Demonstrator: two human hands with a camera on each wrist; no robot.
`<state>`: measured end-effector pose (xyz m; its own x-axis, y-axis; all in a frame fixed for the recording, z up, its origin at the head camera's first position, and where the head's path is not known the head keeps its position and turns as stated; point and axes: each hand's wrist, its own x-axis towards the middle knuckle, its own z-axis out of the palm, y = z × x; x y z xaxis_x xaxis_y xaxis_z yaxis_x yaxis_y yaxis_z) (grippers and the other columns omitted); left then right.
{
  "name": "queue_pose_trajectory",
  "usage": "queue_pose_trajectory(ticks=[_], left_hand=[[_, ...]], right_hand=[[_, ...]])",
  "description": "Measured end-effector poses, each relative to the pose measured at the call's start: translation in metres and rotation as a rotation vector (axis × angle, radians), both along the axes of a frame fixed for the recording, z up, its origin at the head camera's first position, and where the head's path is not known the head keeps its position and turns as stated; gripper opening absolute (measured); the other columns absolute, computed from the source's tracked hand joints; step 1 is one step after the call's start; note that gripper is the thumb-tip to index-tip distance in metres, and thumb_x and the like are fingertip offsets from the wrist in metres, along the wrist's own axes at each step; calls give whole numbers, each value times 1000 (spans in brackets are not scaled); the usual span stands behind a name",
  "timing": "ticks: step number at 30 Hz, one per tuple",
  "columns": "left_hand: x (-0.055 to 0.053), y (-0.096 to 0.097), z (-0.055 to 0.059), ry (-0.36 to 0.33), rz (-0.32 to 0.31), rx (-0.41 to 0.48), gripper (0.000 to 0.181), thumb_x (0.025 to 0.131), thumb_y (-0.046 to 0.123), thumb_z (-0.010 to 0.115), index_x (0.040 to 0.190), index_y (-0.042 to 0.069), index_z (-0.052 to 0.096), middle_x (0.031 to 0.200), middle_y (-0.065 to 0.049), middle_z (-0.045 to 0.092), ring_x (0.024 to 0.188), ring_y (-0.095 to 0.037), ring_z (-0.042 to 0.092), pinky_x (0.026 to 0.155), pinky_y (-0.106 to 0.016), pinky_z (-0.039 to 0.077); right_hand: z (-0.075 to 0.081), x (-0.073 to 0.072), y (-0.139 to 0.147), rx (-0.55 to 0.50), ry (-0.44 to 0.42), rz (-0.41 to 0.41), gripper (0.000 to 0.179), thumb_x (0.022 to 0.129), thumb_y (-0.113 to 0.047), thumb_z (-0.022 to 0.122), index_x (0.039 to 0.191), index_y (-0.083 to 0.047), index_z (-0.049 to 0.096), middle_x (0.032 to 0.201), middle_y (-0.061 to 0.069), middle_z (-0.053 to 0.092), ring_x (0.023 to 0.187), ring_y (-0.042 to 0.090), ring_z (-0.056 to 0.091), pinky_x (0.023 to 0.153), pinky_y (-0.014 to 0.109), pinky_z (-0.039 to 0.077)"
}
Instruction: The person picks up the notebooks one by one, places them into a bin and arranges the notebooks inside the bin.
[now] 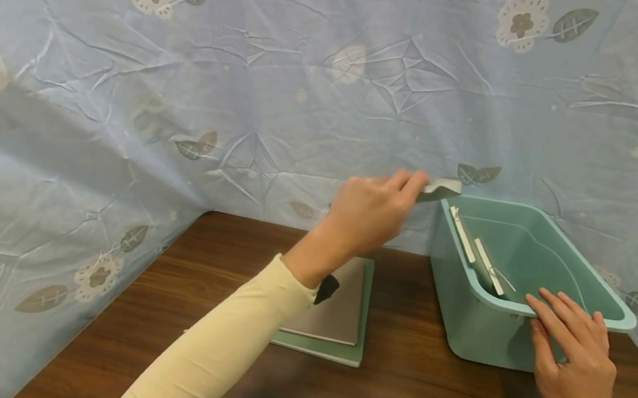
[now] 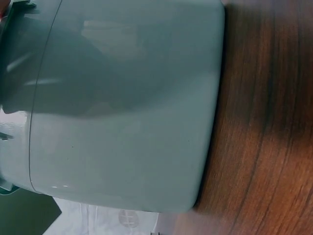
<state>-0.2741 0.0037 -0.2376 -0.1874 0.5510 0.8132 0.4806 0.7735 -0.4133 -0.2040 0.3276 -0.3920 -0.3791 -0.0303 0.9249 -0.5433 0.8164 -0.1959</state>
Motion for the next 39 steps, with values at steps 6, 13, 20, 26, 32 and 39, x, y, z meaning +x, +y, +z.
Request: queue_pose_trajectory(ticks=[6, 13, 20, 26, 32, 39], left_hand=[[4, 16, -2, -1, -23, -40, 37, 92, 0, 32, 109, 15, 61, 91, 6, 69, 47, -9, 48, 38, -25, 40], [2, 33, -7, 41, -75, -83, 35, 101, 6, 28, 107, 17, 61, 92, 7, 66, 56, -11, 60, 41, -26, 45], [-1, 47, -13, 141, -108, -106, 35, 104, 9, 29, 107, 19, 62, 93, 9, 65, 59, -10, 59, 40, -24, 39], [0, 47, -13, 132, -114, -149, 37, 107, 13, 26, 113, 19, 62, 100, 8, 66, 57, -10, 57, 40, -24, 39], [-1, 54, -9, 139, -148, -134, 36, 108, 15, 27, 113, 19, 63, 100, 9, 67, 62, -10, 62, 42, -23, 40], [-4, 66, -8, 127, -161, -172, 38, 110, 23, 24, 117, 19, 61, 106, 8, 66, 69, -9, 66, 49, -23, 45]], right_hand=[[-1, 1, 1, -1, -18, 2, 30, 97, -29, 62, 119, -11, 73, 129, 11, 67, 135, 20, 52, 119, 57, 24], [0, 2, 1, 0, -5, 7, 30, 97, -29, 62, 119, -11, 73, 129, 11, 67, 134, 20, 52, 118, 56, 24], [0, 0, 0, 1, 7, 15, 29, 97, -26, 63, 118, -10, 73, 128, 11, 68, 134, 21, 53, 118, 57, 24], [0, 0, 1, 1, -19, 15, 29, 97, -26, 62, 119, -11, 73, 129, 11, 67, 135, 21, 52, 118, 58, 23], [-1, 0, 1, -2, -14, 16, 29, 96, -25, 63, 119, -11, 73, 128, 12, 67, 134, 21, 52, 118, 58, 24], [0, -1, 2, -3, 17, 22, 28, 96, -25, 63, 118, -10, 74, 127, 12, 68, 133, 21, 54, 117, 58, 25]])
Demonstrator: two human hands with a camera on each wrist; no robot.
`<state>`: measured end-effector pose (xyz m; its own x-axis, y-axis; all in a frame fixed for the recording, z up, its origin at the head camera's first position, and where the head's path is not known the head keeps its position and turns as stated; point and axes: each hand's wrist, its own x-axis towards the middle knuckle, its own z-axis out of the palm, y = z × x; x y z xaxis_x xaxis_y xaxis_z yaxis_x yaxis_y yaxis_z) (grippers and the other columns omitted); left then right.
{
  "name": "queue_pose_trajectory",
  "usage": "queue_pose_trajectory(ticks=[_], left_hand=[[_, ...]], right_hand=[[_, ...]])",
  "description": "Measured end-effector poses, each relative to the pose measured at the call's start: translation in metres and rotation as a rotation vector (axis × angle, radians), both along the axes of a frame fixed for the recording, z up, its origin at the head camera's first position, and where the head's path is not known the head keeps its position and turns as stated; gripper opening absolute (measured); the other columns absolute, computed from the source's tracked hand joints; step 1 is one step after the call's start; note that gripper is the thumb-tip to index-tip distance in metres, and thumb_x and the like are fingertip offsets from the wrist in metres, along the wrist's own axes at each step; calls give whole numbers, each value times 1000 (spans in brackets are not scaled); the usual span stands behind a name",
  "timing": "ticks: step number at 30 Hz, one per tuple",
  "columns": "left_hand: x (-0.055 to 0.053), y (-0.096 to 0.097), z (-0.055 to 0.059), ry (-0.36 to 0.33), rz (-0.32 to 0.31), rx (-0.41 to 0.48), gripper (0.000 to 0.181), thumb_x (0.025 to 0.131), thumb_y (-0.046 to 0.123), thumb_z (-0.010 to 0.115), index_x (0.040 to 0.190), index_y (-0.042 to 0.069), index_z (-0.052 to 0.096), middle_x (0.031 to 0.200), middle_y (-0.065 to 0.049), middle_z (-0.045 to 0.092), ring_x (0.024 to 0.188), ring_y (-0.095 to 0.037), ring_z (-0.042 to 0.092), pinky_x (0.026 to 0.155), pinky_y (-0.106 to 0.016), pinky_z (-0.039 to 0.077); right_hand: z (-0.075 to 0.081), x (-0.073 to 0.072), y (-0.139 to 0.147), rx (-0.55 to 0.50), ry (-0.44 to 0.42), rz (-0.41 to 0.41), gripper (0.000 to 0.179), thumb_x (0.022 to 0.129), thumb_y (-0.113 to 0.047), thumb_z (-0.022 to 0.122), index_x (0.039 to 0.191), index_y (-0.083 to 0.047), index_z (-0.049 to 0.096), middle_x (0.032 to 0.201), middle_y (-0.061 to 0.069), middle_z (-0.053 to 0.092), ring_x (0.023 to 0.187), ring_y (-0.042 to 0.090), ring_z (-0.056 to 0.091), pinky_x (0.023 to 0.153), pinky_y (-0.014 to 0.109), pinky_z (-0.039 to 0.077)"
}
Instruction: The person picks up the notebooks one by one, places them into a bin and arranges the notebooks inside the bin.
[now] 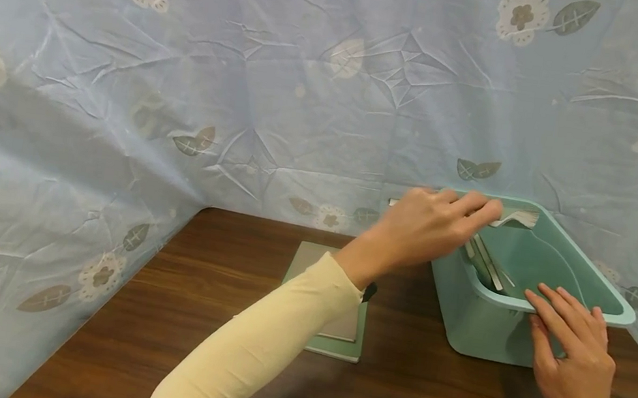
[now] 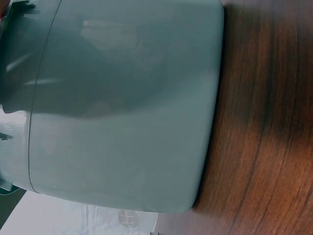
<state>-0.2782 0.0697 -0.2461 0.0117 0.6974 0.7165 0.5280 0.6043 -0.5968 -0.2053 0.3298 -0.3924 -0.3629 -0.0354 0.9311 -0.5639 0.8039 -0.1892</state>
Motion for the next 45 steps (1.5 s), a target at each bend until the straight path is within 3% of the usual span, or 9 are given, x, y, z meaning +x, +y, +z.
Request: queue_pose_trajectory(ticks=[4, 8, 17, 19, 22, 25, 29, 38, 45], left_hand=[[-2, 6, -3, -35, 28, -69, 39, 110, 21, 19, 116, 20, 58, 106, 9, 64, 68, -9, 63, 49, -23, 45], [-2, 11, -5, -115, 71, -155, 40, 109, 14, 17, 119, 22, 55, 110, 11, 64, 71, -9, 63, 49, -23, 46], [-1, 13, -7, -243, 153, -244, 28, 109, 17, 31, 124, 25, 52, 112, 14, 63, 81, -8, 65, 58, -22, 49], [-2, 14, -7, -274, 174, -252, 27, 108, 17, 35, 127, 27, 52, 115, 15, 63, 87, -8, 66, 64, -23, 51], [-2, 15, -5, -360, 247, -295, 31, 108, 20, 39, 136, 30, 50, 130, 13, 61, 109, -11, 63, 88, -27, 53], [-2, 17, -4, -460, 343, -334, 37, 107, 23, 43, 143, 33, 44, 146, 10, 50, 133, -16, 50, 109, -38, 43], [-4, 14, -7, -537, 408, -344, 47, 105, 23, 48, 148, 36, 35, 156, 5, 39, 145, -19, 36, 117, -44, 33], [-7, 12, -11, -594, 387, -315, 50, 105, 50, 34, 153, 41, 22, 159, 5, 34, 148, -17, 31, 121, -46, 26], [-6, 11, -10, -655, 448, -268, 61, 99, 68, 17, 155, 48, 8, 166, 5, 17, 152, -23, 22, 121, -50, 24]], right_hand=[[1, -1, 0, 9, 1, -5, 29, 97, -26, 63, 118, -10, 73, 128, 12, 68, 133, 22, 54, 117, 58, 25], [1, -1, 0, 18, -5, -10, 30, 98, -28, 61, 119, -11, 73, 129, 12, 67, 133, 22, 53, 117, 59, 25], [0, -1, -1, 21, 1, -7, 31, 98, -30, 60, 119, -10, 73, 129, 12, 67, 133, 22, 53, 117, 58, 26], [0, -1, -1, 17, 2, -5, 30, 98, -29, 61, 118, -10, 73, 128, 12, 67, 133, 22, 53, 117, 57, 26], [1, -1, -2, 14, 5, -7, 29, 98, -27, 61, 118, -10, 73, 128, 12, 68, 133, 22, 54, 117, 56, 26], [2, 0, -2, 10, 5, -10, 29, 98, -26, 61, 118, -10, 74, 128, 11, 68, 133, 21, 54, 117, 56, 26], [1, 1, -3, -1, 7, -9, 29, 97, -26, 61, 117, -10, 74, 128, 11, 68, 133, 20, 54, 118, 56, 26], [0, 1, -2, -3, 7, -18, 30, 98, -29, 61, 118, -10, 74, 128, 11, 68, 133, 19, 54, 118, 54, 26], [0, 1, -3, -3, 11, -16, 30, 97, -28, 61, 117, -10, 74, 128, 11, 68, 132, 19, 54, 118, 54, 26]])
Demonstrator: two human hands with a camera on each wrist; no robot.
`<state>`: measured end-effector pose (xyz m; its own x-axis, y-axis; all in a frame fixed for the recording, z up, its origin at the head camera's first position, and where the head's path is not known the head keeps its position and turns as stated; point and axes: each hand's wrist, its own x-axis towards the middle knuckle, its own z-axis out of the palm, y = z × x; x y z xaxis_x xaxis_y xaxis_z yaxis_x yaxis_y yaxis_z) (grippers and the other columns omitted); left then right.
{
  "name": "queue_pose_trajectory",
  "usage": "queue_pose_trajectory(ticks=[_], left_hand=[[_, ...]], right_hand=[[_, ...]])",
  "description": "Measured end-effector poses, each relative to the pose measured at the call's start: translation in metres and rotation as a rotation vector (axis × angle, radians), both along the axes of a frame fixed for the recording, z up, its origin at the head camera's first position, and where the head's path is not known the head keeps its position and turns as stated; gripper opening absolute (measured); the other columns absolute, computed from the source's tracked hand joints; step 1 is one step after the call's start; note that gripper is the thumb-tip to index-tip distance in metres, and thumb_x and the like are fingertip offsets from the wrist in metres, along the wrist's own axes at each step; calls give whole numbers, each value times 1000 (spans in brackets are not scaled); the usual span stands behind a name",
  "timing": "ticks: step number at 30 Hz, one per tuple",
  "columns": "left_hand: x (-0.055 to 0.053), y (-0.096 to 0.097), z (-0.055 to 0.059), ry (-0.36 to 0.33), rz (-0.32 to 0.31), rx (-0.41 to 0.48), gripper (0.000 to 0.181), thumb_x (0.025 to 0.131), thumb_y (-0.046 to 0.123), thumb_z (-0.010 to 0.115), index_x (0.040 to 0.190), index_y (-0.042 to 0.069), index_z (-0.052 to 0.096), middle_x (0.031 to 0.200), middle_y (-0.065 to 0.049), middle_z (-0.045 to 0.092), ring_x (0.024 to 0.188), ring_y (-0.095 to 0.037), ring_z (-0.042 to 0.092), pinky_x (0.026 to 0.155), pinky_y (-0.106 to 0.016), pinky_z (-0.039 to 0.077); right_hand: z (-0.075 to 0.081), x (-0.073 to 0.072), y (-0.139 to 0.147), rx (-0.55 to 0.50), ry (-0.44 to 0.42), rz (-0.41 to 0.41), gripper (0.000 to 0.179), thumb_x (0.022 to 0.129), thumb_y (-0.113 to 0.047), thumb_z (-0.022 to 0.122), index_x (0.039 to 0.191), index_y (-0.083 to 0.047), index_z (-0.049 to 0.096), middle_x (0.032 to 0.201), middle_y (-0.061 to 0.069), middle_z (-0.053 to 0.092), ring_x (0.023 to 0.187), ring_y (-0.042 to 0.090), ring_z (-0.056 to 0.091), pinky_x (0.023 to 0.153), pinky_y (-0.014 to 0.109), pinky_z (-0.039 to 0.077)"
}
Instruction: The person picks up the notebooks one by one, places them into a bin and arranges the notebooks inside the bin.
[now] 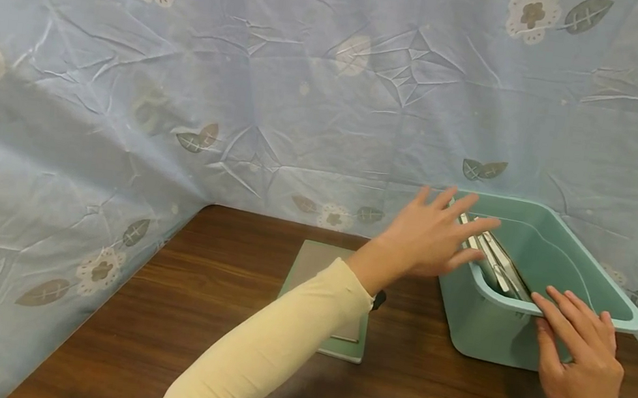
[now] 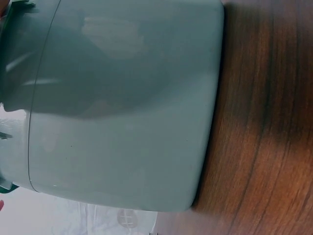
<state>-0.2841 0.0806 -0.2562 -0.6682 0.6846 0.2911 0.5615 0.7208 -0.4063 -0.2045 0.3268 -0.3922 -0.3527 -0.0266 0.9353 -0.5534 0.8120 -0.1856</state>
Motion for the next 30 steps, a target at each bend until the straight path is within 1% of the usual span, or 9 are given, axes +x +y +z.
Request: queue_pose_trajectory(ticks=[4, 8, 12, 20, 26, 30], left_hand=[[1, -2, 0, -46, 51, 37, 65, 96, 73, 14, 155, 49, 2, 167, 4, 7, 153, -29, 15, 120, -55, 22], [1, -3, 1, -82, 88, 66, 66, 94, 75, 12, 155, 50, -1, 168, 3, 0, 155, -33, 8, 120, -60, 19], [0, -3, 2, -101, 126, 78, 67, 93, 77, 10, 153, 52, -5, 168, 3, -4, 155, -33, 4, 118, -64, 17], [-2, -13, 1, -135, 180, 133, 67, 90, 81, 9, 150, 58, -6, 168, 6, -6, 155, -34, 2, 116, -68, 15], [-3, -27, -5, -135, 200, 160, 69, 88, 83, 10, 151, 57, -4, 167, 7, -2, 154, -37, 6, 115, -68, 18], [-3, -39, -10, -155, 214, 182, 71, 88, 83, 10, 153, 55, -2, 168, 4, 2, 153, -40, 7, 114, -69, 20]], right_hand=[[0, -1, -2, 0, -5, 4, 29, 97, -27, 62, 117, -10, 74, 128, 11, 68, 133, 19, 54, 118, 55, 26], [-1, -1, -2, 11, -10, -15, 30, 97, -27, 61, 118, -10, 73, 128, 11, 67, 133, 19, 54, 118, 55, 26], [-2, 1, 0, 25, -36, -38, 33, 98, -31, 58, 121, -11, 72, 131, 10, 66, 135, 18, 52, 118, 58, 24], [-3, 1, 2, 34, -53, -44, 34, 99, -31, 58, 122, -11, 71, 132, 11, 65, 136, 21, 51, 118, 60, 23], [-2, 2, 1, 31, -51, -31, 32, 98, -29, 59, 122, -11, 71, 132, 11, 65, 136, 21, 51, 117, 61, 23], [-1, 2, -1, 26, -43, -22, 32, 98, -28, 59, 121, -11, 72, 131, 11, 66, 135, 20, 51, 117, 61, 24]])
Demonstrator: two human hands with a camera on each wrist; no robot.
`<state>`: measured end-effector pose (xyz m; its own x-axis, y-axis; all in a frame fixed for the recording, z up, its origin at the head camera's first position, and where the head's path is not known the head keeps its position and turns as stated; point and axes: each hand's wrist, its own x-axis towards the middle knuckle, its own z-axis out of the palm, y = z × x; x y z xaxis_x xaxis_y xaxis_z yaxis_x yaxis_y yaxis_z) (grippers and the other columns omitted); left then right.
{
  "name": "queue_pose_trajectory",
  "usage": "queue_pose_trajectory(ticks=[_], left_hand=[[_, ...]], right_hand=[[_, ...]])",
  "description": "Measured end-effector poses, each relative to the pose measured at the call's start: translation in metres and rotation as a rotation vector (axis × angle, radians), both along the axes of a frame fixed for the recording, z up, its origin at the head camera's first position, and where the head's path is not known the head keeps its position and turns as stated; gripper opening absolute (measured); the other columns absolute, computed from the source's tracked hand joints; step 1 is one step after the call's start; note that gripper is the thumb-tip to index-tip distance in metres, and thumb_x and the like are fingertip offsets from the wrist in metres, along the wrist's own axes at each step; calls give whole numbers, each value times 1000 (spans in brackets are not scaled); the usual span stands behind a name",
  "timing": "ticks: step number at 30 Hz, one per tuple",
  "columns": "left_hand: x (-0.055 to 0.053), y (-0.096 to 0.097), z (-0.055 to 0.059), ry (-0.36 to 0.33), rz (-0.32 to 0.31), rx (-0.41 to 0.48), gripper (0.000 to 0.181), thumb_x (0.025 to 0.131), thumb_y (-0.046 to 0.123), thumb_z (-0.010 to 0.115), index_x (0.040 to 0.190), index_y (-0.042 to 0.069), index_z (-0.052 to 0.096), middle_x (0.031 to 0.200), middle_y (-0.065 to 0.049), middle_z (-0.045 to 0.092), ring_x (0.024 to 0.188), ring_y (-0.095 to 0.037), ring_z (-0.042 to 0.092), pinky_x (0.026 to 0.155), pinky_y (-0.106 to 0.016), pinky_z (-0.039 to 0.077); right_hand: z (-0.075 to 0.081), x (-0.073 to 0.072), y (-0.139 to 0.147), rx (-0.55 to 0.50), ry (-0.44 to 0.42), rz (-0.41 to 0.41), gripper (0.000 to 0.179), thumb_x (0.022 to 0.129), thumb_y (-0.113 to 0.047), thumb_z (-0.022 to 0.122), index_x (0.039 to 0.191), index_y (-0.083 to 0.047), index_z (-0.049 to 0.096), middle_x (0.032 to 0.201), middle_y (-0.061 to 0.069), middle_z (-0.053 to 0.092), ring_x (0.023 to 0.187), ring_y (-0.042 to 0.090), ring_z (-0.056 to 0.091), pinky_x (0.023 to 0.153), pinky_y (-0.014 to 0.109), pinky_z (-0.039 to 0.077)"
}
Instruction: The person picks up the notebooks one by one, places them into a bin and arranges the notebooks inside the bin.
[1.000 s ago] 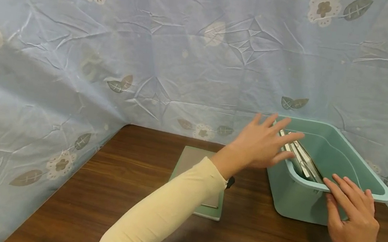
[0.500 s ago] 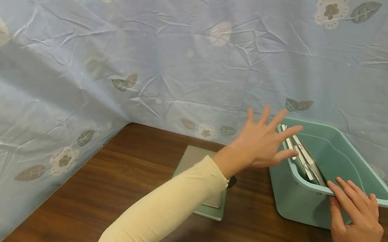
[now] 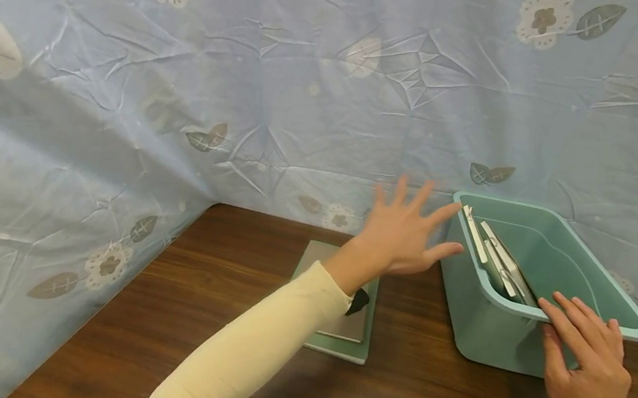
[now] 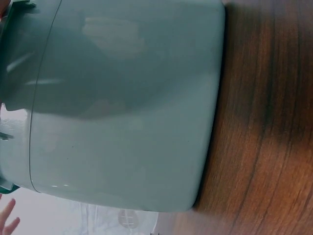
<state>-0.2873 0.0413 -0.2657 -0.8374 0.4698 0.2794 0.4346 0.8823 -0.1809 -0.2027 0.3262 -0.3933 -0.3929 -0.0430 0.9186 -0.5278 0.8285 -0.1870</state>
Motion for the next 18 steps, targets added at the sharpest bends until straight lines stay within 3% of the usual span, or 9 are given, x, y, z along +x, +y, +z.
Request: queue_pose_trajectory(ticks=[8, 15, 18], left_hand=[[0, -25, -12, -26, 8, 121, 71, 90, 81, 15, 154, 52, 4, 166, -1, 13, 152, -41, 10, 112, -70, 20], [5, -46, -20, -62, 23, 195, 71, 91, 80, 18, 154, 52, 5, 167, -2, 11, 153, -41, 8, 113, -72, 17], [9, -54, -28, -46, 27, 213, 71, 91, 80, 20, 155, 51, 7, 167, -2, 13, 153, -40, 8, 111, -73, 20]], right_hand=[[1, 0, 0, -3, 4, 3, 31, 98, -27, 60, 121, -11, 72, 131, 11, 66, 135, 18, 51, 117, 59, 24], [1, 1, 1, 3, -7, -11, 32, 98, -28, 58, 122, -11, 72, 131, 11, 66, 135, 20, 51, 117, 59, 24], [1, 1, 1, -2, -10, -8, 31, 97, -26, 59, 121, -11, 72, 131, 11, 66, 135, 19, 51, 117, 59, 24]])
